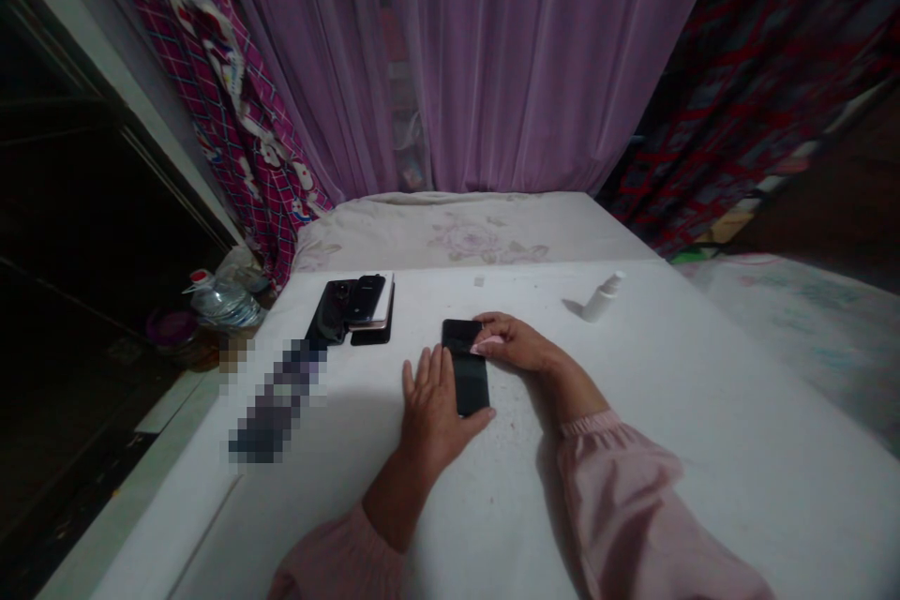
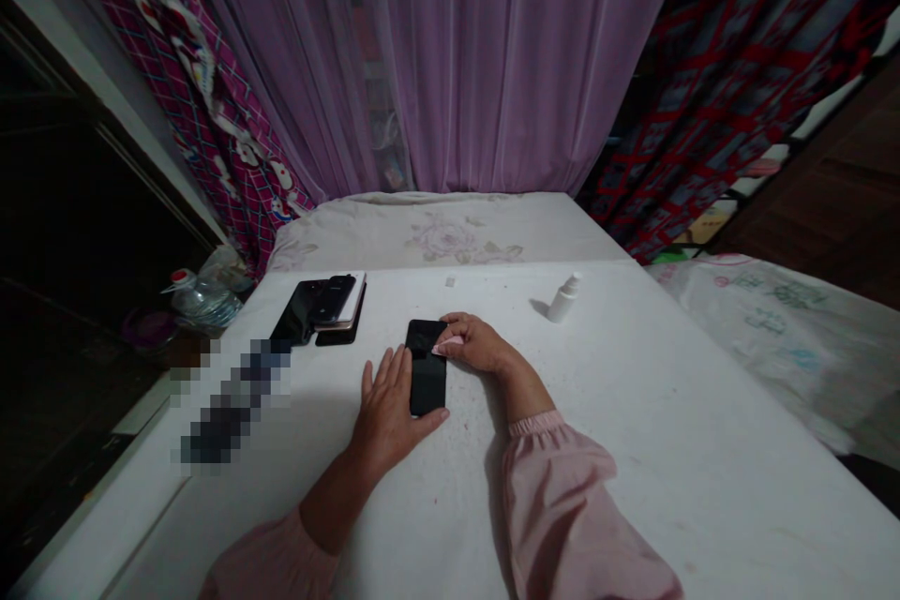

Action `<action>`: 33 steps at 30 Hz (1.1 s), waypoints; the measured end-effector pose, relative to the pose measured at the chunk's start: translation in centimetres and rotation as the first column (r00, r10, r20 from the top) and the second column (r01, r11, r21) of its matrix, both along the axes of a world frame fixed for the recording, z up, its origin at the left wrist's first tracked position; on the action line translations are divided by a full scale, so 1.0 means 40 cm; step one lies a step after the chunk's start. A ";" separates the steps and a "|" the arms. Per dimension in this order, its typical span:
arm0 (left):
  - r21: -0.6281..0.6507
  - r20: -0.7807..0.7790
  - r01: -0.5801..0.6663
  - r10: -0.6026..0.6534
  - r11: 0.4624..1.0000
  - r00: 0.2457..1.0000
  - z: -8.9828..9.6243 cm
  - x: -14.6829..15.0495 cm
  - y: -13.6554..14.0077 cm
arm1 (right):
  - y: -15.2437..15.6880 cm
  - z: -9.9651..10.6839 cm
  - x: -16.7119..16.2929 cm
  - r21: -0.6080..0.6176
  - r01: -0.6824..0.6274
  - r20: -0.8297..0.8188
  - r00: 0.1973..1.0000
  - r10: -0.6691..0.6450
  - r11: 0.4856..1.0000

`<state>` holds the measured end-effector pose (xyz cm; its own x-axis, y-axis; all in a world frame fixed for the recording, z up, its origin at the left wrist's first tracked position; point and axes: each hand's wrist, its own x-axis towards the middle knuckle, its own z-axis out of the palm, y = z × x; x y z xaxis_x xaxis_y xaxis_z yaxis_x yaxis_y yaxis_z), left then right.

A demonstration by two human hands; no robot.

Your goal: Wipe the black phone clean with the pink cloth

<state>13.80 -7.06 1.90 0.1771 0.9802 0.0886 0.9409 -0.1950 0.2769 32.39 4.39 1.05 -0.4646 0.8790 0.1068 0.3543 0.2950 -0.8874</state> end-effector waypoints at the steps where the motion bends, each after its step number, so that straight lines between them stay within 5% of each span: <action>1: 0.008 0.003 -0.001 0.001 1.000 1.000 -0.001 0.001 0.000 | 0.000 -0.001 -0.005 0.025 0.034 0.009 0.999 -0.034 0.999; 6: 0.020 0.004 0.002 -0.002 1.000 1.000 -0.004 0.007 0.002 | -0.005 0.002 -0.037 0.164 0.204 0.136 0.964 -0.227 0.965; 11: 0.015 0.006 -0.007 0.007 1.000 1.000 0.003 0.016 0.001 | -0.018 0.017 -0.062 0.250 0.381 0.310 0.840 -0.446 0.890; 16: -0.005 0.017 -0.008 0.008 1.000 1.000 0.009 0.021 -0.001 | -0.025 0.023 -0.073 0.304 0.420 0.362 0.779 -0.512 0.855; 24: -0.037 0.013 -0.007 0.008 0.999 1.000 0.010 0.019 0.001 | -0.017 0.018 -0.064 0.255 0.401 0.318 0.824 -0.468 0.880; 33: 0.010 0.014 -0.001 0.001 1.000 1.000 0.002 0.008 0.000 | -0.002 0.004 -0.028 0.129 0.178 0.064 0.980 -0.187 0.976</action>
<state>14.12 -7.07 1.98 0.1747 0.9794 0.1008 0.9372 -0.1968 0.2878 31.28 4.31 1.22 -0.3082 0.9324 0.1889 0.4766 0.3232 -0.8175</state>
